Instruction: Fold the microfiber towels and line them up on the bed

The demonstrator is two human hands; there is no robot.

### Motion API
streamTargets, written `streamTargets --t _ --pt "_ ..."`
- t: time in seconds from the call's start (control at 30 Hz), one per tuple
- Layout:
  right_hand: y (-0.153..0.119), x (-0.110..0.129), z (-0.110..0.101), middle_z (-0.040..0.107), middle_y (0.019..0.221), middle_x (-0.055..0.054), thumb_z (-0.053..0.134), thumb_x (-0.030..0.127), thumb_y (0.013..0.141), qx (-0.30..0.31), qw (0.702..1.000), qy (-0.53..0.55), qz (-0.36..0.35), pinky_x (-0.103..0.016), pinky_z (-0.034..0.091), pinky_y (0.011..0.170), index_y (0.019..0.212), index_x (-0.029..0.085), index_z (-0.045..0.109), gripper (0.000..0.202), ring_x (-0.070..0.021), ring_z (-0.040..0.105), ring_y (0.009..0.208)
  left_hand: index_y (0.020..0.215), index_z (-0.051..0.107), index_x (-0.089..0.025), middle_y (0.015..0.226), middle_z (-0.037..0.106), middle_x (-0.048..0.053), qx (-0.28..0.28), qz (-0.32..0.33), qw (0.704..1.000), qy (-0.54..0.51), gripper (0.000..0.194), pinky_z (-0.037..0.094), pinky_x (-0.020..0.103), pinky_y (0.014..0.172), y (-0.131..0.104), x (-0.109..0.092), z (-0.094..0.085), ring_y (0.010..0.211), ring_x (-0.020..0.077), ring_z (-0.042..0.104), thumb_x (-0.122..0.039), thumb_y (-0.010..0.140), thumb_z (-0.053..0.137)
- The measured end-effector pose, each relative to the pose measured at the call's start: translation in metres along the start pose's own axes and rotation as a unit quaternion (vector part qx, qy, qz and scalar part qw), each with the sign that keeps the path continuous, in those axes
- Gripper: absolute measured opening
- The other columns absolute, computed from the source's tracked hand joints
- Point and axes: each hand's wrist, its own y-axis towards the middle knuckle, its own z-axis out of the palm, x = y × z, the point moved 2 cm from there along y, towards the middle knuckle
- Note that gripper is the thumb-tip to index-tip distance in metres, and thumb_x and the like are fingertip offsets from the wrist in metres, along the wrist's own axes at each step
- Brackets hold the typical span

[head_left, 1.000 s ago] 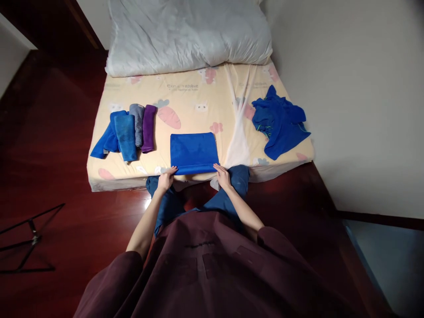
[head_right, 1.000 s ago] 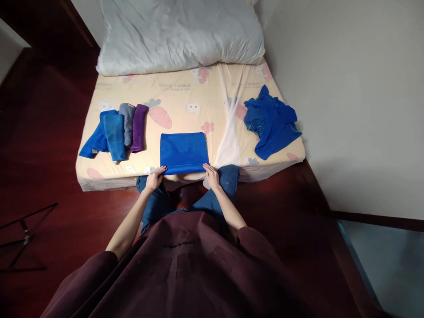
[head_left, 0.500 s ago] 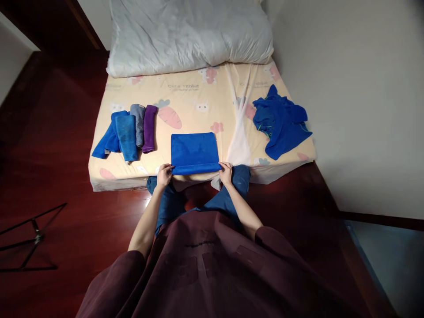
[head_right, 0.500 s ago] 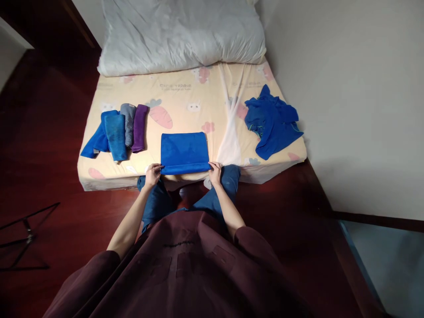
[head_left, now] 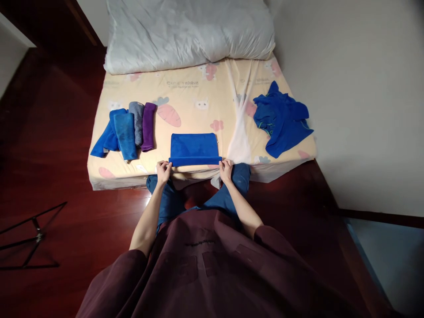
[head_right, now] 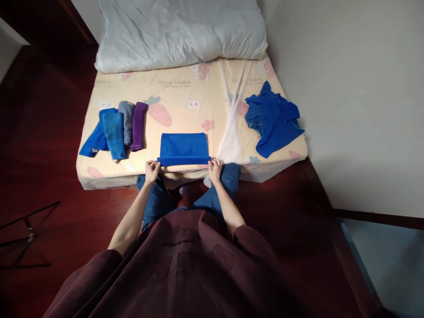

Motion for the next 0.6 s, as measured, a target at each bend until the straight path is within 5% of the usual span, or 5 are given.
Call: streamTargets --t 0.37,0.47,0.6 --pt "0.001 -0.001 0.003 0.065 0.096 -0.011 0.044 0.044 0.103 -0.046 0.998 -0.035 -0.017 -0.042 0.05 0.095 0.08 0.021 0.066 0.039 -0.0254 0.059 0.096 0.079 0.064 -0.018 0.108 0.052 0.011 -0.027 -0.025 0.999 -0.018 0.024 0.048 0.042 0.105 0.003 0.002 0.005 0.11 0.0253 0.058 -0.039 0.089 0.067" --pt "0.0 0.008 -0.006 0.067 0.1 -0.012 0.043 0.042 0.103 -0.076 0.996 -0.026 -0.028 -0.043 0.051 0.096 0.093 0.02 0.069 0.036 -0.0254 0.061 0.099 0.091 0.065 -0.018 0.114 0.054 0.013 -0.051 0.004 0.999 0.012 0.022 0.046 0.045 0.109 -0.001 -0.008 0.001 0.117 0.0274 0.056 -0.04 0.089 0.067" --pt "-0.004 0.032 -0.03 0.064 0.128 -0.017 0.042 0.035 0.104 -0.095 0.993 0.003 -0.071 -0.049 0.045 0.11 0.129 0.017 0.062 0.037 -0.0283 0.058 0.124 0.13 0.057 -0.019 0.144 0.048 0.017 -0.085 0.139 0.985 0.06 0.04 0.039 0.047 0.118 -0.012 -0.041 -0.014 0.14 0.0288 0.044 -0.039 0.096 0.06"
